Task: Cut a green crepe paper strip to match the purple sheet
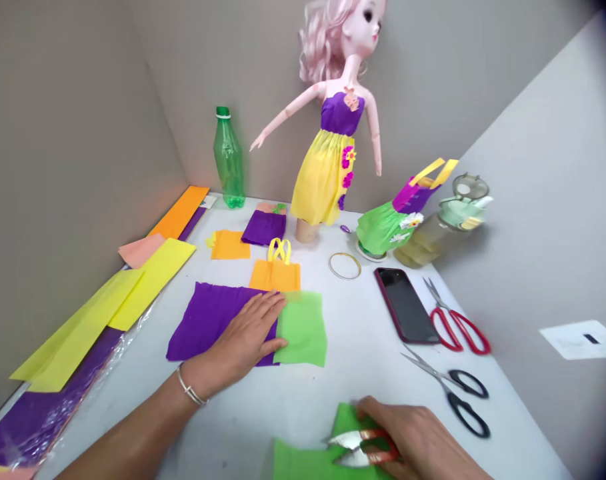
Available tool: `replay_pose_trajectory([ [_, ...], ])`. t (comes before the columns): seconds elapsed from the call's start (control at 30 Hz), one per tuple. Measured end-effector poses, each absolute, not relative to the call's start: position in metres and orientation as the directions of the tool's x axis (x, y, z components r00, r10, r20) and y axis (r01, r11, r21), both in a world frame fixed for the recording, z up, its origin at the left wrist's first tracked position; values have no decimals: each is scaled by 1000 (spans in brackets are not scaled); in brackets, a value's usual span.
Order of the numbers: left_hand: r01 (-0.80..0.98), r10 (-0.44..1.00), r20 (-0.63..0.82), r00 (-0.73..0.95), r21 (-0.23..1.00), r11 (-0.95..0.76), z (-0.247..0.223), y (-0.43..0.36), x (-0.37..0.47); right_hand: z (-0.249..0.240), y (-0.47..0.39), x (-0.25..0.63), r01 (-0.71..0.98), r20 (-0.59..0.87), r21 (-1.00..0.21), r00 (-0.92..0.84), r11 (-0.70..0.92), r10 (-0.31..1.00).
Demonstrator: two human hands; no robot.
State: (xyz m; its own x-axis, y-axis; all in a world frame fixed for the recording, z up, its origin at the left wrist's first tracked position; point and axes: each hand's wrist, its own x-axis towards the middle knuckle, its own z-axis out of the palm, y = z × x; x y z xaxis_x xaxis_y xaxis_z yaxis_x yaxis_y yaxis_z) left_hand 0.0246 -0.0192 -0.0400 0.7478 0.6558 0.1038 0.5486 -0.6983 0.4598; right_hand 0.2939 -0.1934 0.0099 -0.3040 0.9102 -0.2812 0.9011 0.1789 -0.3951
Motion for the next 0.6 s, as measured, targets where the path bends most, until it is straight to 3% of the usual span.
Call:
replay_pose_trajectory([
  [0.2, 540, 654, 110, 748, 472, -697, -38, -19, 24, 15, -189, 293, 887, -318, -427, -330, 177, 889],
  [0.43, 526, 650, 68, 757, 529, -666, -32, -20, 22, 21, -181, 308, 908, -346, -412, -227, 70, 910],
  [0.6, 524, 648, 38, 760, 555, -647, -24, -21, 23, 30, -178, 304, 842, -381, -539, -213, -29, 900],
])
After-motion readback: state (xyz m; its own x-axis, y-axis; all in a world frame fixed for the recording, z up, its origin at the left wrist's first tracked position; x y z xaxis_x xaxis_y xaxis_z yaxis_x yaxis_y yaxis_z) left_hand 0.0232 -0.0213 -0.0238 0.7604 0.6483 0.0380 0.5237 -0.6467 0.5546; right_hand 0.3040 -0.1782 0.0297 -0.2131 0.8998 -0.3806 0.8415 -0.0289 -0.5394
